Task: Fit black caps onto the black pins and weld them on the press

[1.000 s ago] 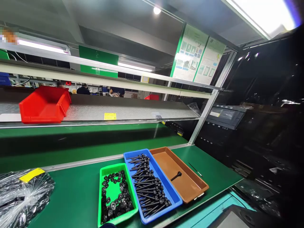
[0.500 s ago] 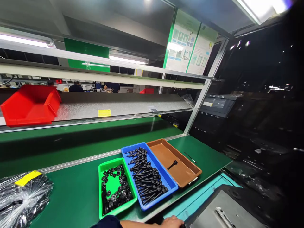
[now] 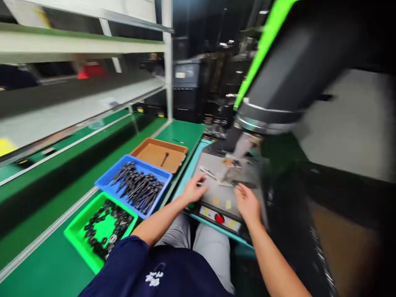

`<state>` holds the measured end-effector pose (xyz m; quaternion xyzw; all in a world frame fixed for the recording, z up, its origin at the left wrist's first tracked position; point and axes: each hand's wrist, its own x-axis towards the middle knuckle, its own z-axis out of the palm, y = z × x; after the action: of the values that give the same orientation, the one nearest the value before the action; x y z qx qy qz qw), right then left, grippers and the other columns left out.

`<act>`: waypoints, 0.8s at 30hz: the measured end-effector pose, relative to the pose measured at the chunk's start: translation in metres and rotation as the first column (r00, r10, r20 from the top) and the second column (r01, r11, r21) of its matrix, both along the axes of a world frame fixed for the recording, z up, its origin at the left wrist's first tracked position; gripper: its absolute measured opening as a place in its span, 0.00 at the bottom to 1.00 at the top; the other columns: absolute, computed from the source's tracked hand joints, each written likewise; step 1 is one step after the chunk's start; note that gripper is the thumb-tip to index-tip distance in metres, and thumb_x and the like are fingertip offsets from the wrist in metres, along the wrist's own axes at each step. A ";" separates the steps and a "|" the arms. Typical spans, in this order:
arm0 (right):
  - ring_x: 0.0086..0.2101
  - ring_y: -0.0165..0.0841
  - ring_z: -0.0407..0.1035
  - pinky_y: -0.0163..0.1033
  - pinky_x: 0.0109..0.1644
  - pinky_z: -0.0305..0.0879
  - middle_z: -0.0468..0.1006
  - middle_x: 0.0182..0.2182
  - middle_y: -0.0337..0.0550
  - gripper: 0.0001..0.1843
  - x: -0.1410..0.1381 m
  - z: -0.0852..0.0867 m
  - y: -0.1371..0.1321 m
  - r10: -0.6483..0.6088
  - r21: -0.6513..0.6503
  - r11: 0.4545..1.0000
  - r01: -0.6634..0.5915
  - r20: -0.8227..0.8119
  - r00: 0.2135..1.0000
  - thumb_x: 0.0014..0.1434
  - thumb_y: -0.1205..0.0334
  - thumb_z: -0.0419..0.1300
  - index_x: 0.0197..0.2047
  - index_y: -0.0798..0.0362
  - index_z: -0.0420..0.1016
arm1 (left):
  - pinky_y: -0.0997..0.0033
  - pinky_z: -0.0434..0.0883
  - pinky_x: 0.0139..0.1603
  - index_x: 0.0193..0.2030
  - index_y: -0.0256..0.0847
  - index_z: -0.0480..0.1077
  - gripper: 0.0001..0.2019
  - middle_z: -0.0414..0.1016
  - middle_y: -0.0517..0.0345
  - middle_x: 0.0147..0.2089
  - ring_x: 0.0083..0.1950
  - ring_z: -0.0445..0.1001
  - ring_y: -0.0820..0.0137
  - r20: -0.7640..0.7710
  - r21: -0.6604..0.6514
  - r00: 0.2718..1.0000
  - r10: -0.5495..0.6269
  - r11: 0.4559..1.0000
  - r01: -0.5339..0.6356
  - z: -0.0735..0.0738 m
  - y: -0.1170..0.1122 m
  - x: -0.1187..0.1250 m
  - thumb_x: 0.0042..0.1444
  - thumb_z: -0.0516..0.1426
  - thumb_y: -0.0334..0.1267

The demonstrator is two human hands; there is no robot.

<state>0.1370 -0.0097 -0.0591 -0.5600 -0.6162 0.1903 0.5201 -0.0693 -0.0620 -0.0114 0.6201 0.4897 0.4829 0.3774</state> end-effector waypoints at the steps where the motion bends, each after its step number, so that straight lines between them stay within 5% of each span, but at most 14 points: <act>1: 0.41 0.39 0.74 0.48 0.47 0.73 0.78 0.44 0.51 0.21 0.019 -0.001 -0.009 -0.046 -0.019 0.999 0.046 -0.005 0.999 0.65 0.49 0.57 0.52 0.56 0.73 | 0.59 0.71 0.53 0.66 0.42 0.63 0.31 0.73 0.46 0.56 0.54 0.72 0.62 0.050 0.012 0.997 -0.063 0.998 0.063 0.006 0.011 0.004 0.54 0.61 0.38; 5: 0.36 0.41 0.73 0.49 0.46 0.71 0.79 0.39 0.55 0.25 0.037 0.019 -0.006 -0.136 -0.007 0.991 0.136 -0.005 0.991 0.60 0.49 0.52 0.50 0.58 0.76 | 0.63 0.71 0.49 0.69 0.44 0.58 0.37 0.70 0.43 0.59 0.53 0.72 0.63 0.089 0.017 0.968 -0.233 0.972 0.232 0.023 0.045 0.024 0.53 0.63 0.43; 9: 0.34 0.39 0.71 0.46 0.45 0.69 0.78 0.36 0.51 0.25 0.020 0.043 0.014 -0.183 0.047 0.982 0.181 0.035 0.982 0.59 0.51 0.52 0.52 0.57 0.76 | 0.61 0.70 0.51 0.70 0.43 0.57 0.41 0.69 0.40 0.61 0.57 0.71 0.59 0.039 -0.026 0.967 -0.250 0.968 0.251 0.031 0.068 0.043 0.51 0.65 0.46; 15: 0.33 0.38 0.69 0.47 0.47 0.68 0.75 0.33 0.48 0.24 0.022 0.047 0.021 -0.233 0.075 0.971 0.227 0.075 0.970 0.58 0.53 0.53 0.52 0.57 0.76 | 0.62 0.71 0.51 0.71 0.42 0.55 0.41 0.65 0.42 0.66 0.61 0.68 0.54 -0.102 0.081 0.958 -0.267 0.958 0.275 0.040 0.091 0.062 0.52 0.64 0.47; 21: 0.31 0.36 0.68 0.45 0.47 0.68 0.74 0.34 0.46 0.25 0.026 0.058 0.033 -0.163 0.052 0.986 0.156 0.160 0.974 0.58 0.57 0.54 0.56 0.55 0.75 | 0.65 0.70 0.49 0.67 0.42 0.62 0.35 0.73 0.46 0.58 0.55 0.72 0.60 -0.161 0.155 0.975 -0.150 0.972 0.175 0.048 0.117 0.074 0.51 0.63 0.36; 24: 0.33 0.37 0.69 0.45 0.47 0.68 0.72 0.35 0.47 0.24 0.027 0.064 0.042 -0.145 0.059 0.989 0.136 0.202 0.969 0.58 0.55 0.55 0.55 0.54 0.77 | 0.68 0.70 0.48 0.51 0.37 0.77 0.20 0.77 0.48 0.50 0.50 0.74 0.63 -0.076 0.080 0.990 -0.122 0.989 0.128 0.052 0.133 0.077 0.48 0.64 0.35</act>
<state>0.1635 0.0323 0.0047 -0.6070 -0.6297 0.0801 0.4782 0.0073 0.0713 0.0407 0.6818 0.4421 0.4563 0.3626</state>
